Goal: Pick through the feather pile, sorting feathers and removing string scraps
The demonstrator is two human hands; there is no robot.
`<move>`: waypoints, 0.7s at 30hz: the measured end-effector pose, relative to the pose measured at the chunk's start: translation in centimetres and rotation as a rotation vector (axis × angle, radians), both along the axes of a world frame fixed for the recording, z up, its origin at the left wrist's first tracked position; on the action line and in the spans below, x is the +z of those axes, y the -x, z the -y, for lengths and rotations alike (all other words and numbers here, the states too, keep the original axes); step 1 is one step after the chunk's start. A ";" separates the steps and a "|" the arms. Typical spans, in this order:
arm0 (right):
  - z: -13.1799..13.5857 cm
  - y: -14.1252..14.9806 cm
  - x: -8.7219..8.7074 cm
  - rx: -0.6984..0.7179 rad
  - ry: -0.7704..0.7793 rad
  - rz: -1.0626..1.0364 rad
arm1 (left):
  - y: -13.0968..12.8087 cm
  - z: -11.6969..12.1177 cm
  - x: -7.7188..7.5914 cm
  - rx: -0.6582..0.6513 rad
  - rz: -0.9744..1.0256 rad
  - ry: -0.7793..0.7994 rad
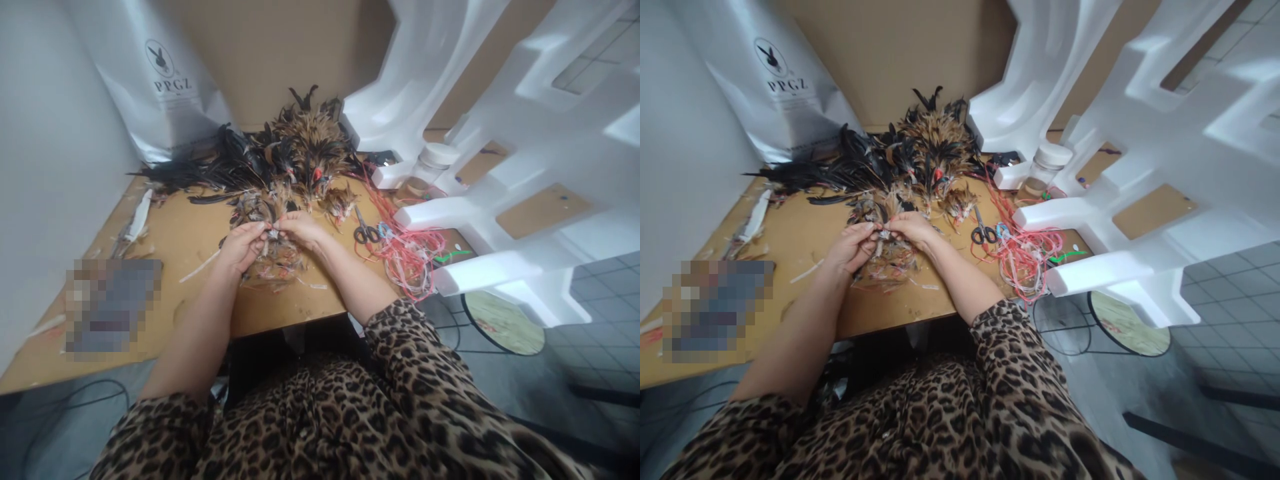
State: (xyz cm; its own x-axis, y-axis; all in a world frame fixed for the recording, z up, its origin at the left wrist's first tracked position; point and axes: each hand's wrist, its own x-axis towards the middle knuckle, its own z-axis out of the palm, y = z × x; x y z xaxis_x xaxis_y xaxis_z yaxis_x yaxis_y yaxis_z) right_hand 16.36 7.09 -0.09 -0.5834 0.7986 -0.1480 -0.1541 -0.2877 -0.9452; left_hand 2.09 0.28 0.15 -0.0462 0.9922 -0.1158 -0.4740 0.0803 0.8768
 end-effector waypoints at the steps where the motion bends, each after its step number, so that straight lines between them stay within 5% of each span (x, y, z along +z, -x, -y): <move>1: 0.0 0.0 0.0 0.003 0.022 -0.010 | -0.1 0.0 0.0 0.011 -0.007 -0.009; 13: 0.1 -0.4 0.1 0.101 0.196 -0.094 | -0.5 0.0 -0.6 0.107 -0.283 -0.143; 18: 0.1 -0.3 0.3 0.011 0.135 0.041 | -0.4 -0.4 -1.0 0.134 -0.285 -0.090; 21: 0.1 -0.4 0.5 -0.041 -0.050 0.168 | -0.1 -0.7 -1.6 0.172 -0.246 -0.039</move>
State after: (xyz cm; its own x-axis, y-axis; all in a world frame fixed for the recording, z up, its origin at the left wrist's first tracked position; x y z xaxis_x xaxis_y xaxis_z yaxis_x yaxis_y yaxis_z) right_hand 16.78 6.98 0.41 -0.5204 0.8302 -0.1998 -0.0034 -0.2360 -0.9717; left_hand 2.21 1.02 -1.42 -0.2355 0.9710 -0.0421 -0.2503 -0.0187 0.9680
